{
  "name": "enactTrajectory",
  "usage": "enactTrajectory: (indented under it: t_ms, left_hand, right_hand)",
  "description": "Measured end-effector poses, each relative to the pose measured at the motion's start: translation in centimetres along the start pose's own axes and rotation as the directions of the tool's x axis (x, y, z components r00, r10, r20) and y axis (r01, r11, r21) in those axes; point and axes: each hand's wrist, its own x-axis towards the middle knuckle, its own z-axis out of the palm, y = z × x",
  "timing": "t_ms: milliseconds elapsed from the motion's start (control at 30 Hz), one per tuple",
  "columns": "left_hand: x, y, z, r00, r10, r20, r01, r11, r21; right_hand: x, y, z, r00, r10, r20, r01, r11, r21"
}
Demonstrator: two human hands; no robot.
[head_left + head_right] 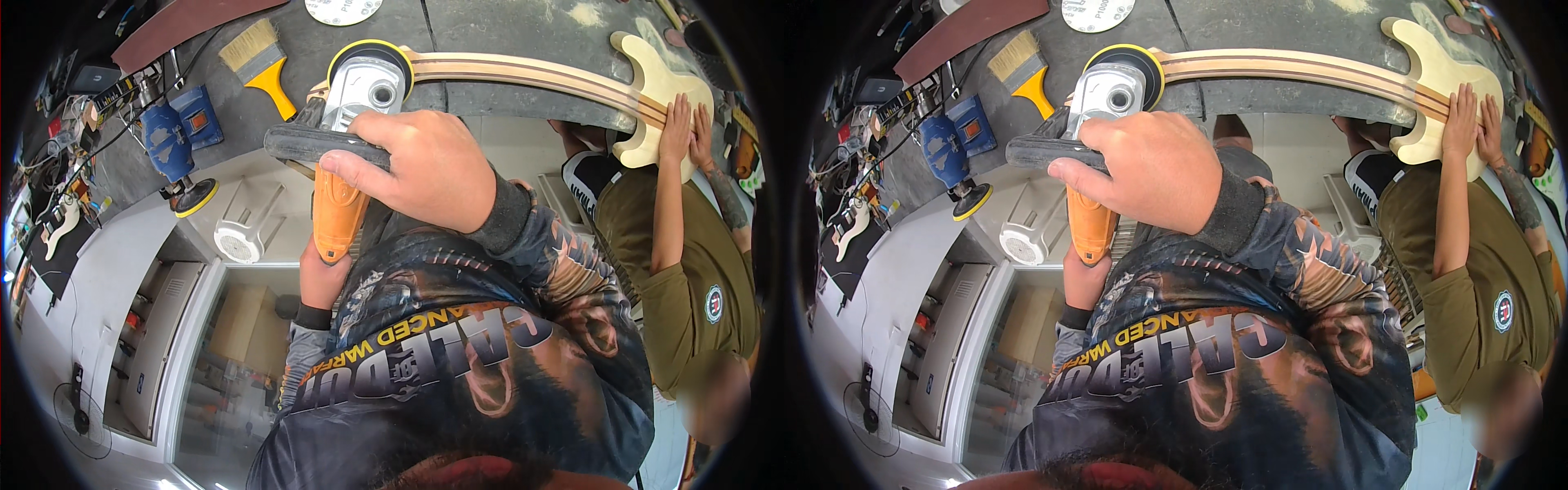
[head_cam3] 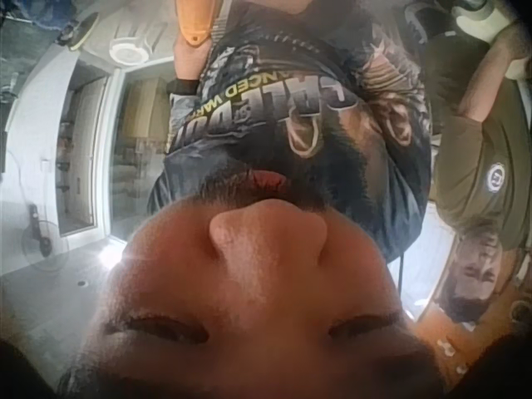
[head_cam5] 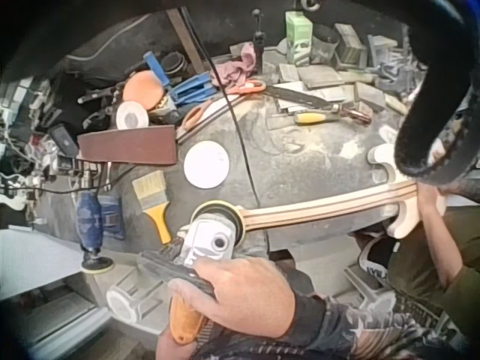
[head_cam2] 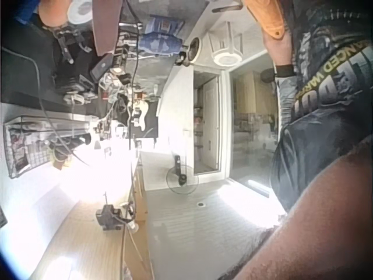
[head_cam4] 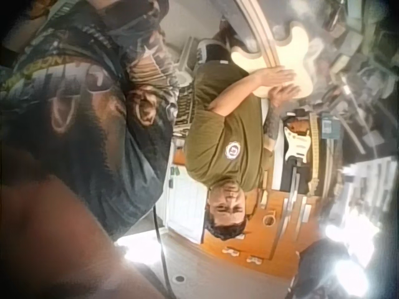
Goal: The person picks up and turns a guitar body to check the surface, then places the neck on a workbench and sands the back of the neck and the headstock using a power sander.
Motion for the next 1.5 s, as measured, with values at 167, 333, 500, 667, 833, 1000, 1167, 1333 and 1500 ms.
enactTrajectory:
  t_ms: [167, 333, 500, 667, 833, 1000, 1167, 1333, 1500]
  left_hand:
    - [0.0, 0.2, 0.3, 1.000, -0.001, -0.008, 0.001, 1.000, -0.020]
    - [0.3, 0.9, 0.3, 1.000, -0.011, -0.006, 0.011, 1.000, -0.019]
    - [0.0, 1.2, 0.0, 0.999, 0.001, 0.050, 0.000, 1.000, -0.025]
    - [-1.0, -1.7, -1.1, 0.990, 0.059, 0.127, -0.022, 0.961, -0.276]
    - [-1.5, -3.6, -1.0, 0.985, 0.056, 0.166, 0.021, 0.902, -0.431]
    - [-1.7, -3.4, -0.6, 0.991, 0.043, 0.129, 0.011, 0.921, -0.389]
    - [-1.5, -2.7, -0.5, 0.991, 0.062, 0.116, -0.012, 0.920, -0.391]
    - [-1.2, -2.1, -0.5, 0.990, 0.052, 0.131, 0.000, 0.931, -0.364]
    - [-1.2, -1.7, -0.3, 0.992, 0.045, 0.116, 0.001, 0.928, -0.373]
  right_hand:
    - [0.1, 0.0, 0.1, 1.000, -0.010, -0.014, 0.010, 1.000, -0.007]
    - [0.1, 0.1, -0.2, 1.000, -0.001, -0.015, 0.001, 1.000, -0.006]
    - [-0.1, 0.4, -0.3, 0.999, 0.004, -0.041, -0.004, 1.000, -0.005]
    - [-0.2, 0.1, 0.0, 1.000, -0.009, -0.017, 0.009, 1.000, -0.018]
    - [-0.3, -0.1, 0.6, 0.999, -0.028, -0.019, 0.028, 0.999, -0.019]
    - [-0.2, -0.2, 0.9, 0.999, -0.033, 0.008, 0.034, 0.999, -0.026]
    - [-0.2, -0.1, 0.9, 0.999, -0.041, -0.035, 0.040, 0.999, -0.012]
    - [0.0, 0.1, 0.4, 0.999, -0.021, -0.036, 0.020, 0.999, -0.025]
    - [-0.1, 0.2, 0.5, 0.997, -0.043, -0.059, 0.042, 0.999, -0.018]
